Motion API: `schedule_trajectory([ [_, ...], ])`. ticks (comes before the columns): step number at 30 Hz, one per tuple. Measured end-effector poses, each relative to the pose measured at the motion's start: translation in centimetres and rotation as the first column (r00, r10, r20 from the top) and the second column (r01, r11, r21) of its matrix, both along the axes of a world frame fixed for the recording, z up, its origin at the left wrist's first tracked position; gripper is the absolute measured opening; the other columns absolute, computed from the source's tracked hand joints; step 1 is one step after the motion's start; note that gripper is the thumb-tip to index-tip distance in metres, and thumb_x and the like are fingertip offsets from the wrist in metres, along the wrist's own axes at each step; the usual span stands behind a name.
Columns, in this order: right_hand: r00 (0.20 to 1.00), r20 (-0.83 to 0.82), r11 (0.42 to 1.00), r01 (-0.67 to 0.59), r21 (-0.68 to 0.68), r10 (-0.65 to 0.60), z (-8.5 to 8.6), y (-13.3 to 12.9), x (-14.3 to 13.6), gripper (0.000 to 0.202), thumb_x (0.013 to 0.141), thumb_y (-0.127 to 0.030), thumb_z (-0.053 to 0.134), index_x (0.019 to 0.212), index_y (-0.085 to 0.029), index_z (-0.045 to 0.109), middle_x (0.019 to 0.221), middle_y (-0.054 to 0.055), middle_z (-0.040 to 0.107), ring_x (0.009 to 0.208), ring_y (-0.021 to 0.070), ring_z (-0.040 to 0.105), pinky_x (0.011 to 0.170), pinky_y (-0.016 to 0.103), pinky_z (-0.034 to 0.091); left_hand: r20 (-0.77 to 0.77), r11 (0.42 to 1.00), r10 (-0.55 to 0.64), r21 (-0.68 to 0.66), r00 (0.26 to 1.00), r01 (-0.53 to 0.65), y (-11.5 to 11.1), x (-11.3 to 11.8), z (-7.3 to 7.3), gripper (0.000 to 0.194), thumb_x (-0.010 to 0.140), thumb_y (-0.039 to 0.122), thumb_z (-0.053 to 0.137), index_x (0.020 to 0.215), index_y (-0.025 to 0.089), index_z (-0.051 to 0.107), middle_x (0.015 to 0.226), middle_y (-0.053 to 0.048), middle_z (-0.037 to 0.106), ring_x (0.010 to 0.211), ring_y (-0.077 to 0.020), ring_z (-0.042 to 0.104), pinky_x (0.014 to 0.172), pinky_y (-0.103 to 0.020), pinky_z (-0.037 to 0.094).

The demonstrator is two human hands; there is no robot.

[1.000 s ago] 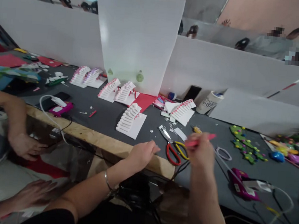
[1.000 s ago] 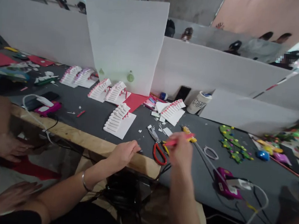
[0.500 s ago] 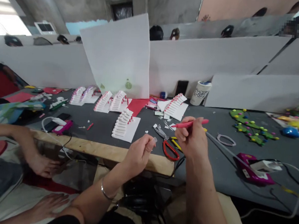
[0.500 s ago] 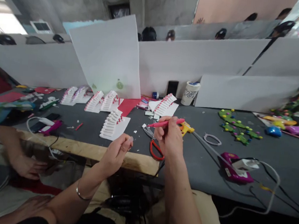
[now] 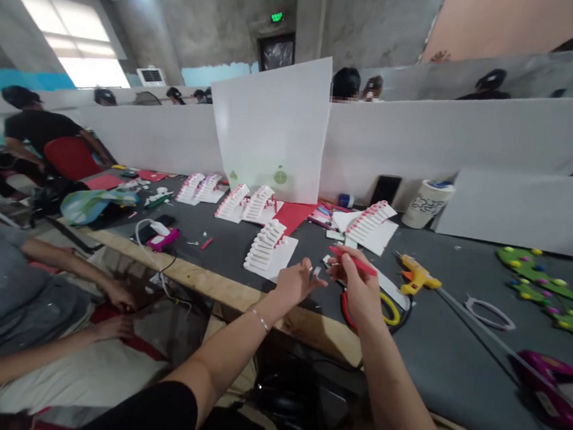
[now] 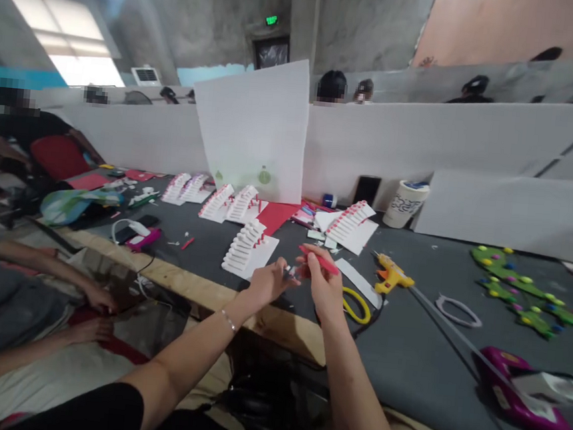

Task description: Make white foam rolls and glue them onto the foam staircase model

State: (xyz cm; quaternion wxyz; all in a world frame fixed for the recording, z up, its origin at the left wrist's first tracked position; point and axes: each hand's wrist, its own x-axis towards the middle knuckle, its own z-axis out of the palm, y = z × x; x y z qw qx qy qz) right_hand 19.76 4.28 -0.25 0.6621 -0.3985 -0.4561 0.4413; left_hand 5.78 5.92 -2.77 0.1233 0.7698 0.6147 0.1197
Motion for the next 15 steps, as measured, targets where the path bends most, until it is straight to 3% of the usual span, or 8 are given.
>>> schedule_trajectory([
  [2, 0.993, 0.112, 1.000, 0.022, -0.005, -0.021, -2.0, 0.8, -1.0, 0.036, 0.082, -0.049, 0.060, 0.106, -0.021, 0.064, 0.086, 0.005, 0.067, 0.064, 0.0151, 0.062, 0.056, 0.029, 0.052, 0.082, 0.999, 0.018, 0.041, 0.997, -0.022, 0.3, -1.5, 0.1, 0.032, 0.091, 0.047, 0.049, 0.109, 0.021, 0.053, 0.097, -0.007, 0.067, 0.089, -0.0227, 0.064, 0.072, -0.030, 0.042],
  [4, 0.982, 0.190, 1.000, 0.005, -0.012, -0.003, -4.1, 1.2, -1.9, 0.040, 0.082, -0.051, 0.059, 0.108, -0.021, 0.064, 0.090, 0.006, 0.066, 0.068, 0.0172, 0.064, 0.056, 0.031, 0.054, 0.245, 0.989, 0.093, 0.085, 0.965, -0.117, 0.7, -4.3, 0.6, 0.021, 0.093, 0.038, 0.047, 0.100, 0.021, 0.056, 0.098, -0.008, 0.066, 0.096, -0.0218, 0.061, 0.080, -0.031, 0.042],
  [6, 0.971, 0.230, 0.998, -0.053, -0.038, 0.060, -6.0, 1.3, -2.7, 0.041, 0.082, -0.053, 0.058, 0.108, -0.022, 0.064, 0.093, 0.007, 0.066, 0.070, 0.0184, 0.065, 0.055, 0.032, 0.055, 0.472, 0.944, 0.275, 0.031, 0.837, -0.328, 2.0, -8.0, 1.4, 0.015, 0.092, 0.030, 0.049, 0.091, 0.019, 0.058, 0.105, -0.010, 0.064, 0.108, -0.0219, 0.056, 0.090, -0.032, 0.041],
  [9, 0.943, 0.291, 0.987, -0.151, -0.055, 0.160, -7.9, 1.1, -3.4, 0.038, 0.082, -0.053, 0.058, 0.104, -0.022, 0.065, 0.101, 0.007, 0.066, 0.071, 0.0186, 0.066, 0.063, 0.035, 0.056, 0.535, 0.895, 0.409, -0.078, 0.739, -0.438, 5.4, -13.3, 2.2, 0.020, 0.095, 0.024, 0.042, 0.093, 0.015, 0.059, 0.110, -0.014, 0.062, 0.113, -0.0225, 0.054, 0.092, -0.033, 0.043],
  [12, 0.929, 0.326, 0.984, -0.169, -0.049, 0.175, -8.1, 1.6, -4.2, 0.037, 0.084, -0.053, 0.056, 0.103, -0.022, 0.063, 0.106, 0.007, 0.065, 0.078, 0.0190, 0.067, 0.069, 0.036, 0.055, 0.564, 0.877, 0.479, -0.276, 0.673, -0.393, 9.5, -15.9, 2.1, 0.025, 0.095, 0.028, 0.045, 0.104, 0.011, 0.060, 0.109, -0.014, 0.062, 0.103, -0.0228, 0.059, 0.087, -0.038, 0.049],
  [15, 0.942, 0.323, 0.995, -0.095, -0.003, 0.091, -7.2, 3.3, -6.0, 0.040, 0.085, -0.055, 0.054, 0.104, -0.021, 0.061, 0.106, 0.008, 0.065, 0.083, 0.0203, 0.066, 0.069, 0.036, 0.055, 0.583, 0.862, 0.485, -0.443, 0.652, -0.245, 12.4, -16.0, 1.4, 0.036, 0.091, 0.034, 0.056, 0.122, 0.016, 0.054, 0.121, -0.010, 0.057, 0.103, -0.0221, 0.060, 0.086, -0.044, 0.053],
])
